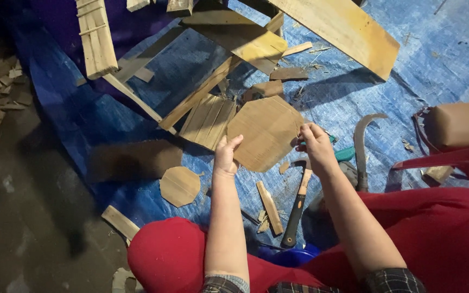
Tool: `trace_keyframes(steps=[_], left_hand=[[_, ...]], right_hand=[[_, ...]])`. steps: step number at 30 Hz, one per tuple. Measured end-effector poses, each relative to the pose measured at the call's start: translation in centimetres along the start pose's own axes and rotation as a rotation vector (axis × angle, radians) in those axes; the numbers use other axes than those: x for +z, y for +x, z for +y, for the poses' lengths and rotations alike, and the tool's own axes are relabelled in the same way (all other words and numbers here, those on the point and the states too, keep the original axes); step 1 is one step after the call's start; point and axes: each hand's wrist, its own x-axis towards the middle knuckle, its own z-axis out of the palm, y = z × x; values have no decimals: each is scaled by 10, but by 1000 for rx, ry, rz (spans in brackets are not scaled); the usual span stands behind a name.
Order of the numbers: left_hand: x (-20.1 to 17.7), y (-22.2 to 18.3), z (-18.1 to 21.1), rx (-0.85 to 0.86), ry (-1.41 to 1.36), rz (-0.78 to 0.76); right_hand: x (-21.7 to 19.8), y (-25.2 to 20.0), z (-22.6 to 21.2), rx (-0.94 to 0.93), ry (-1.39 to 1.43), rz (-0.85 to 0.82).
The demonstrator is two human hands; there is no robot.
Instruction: The person is sitting on the floor and using a hammer to strike a small octagonal piece of wood placed on top of other wooden scraps.
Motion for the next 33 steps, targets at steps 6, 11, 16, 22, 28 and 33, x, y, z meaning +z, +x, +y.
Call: trace_keyframes(steps=[6, 11, 16, 22, 28, 33], left_hand=[[4, -12, 8, 14, 12, -13], [6, -17, 14, -17, 37, -63], [4, -15, 14, -14, 49, -92], [-1, -10, 10, 30, 153, 49], [-159, 76, -106, -79, 665, 523], [-209, 32, -156, -363, 1055, 812]], right_hand=[[-9, -9, -23, -35, -112, -207], [-7, -27, -42, -84, 68, -412], [-3, -37, -44, -98, 176, -460], [6, -29, -40, -18, -10, -381], [-3, -6, 45, 163, -160, -158], [-28, 3, 128, 352, -74, -17]])
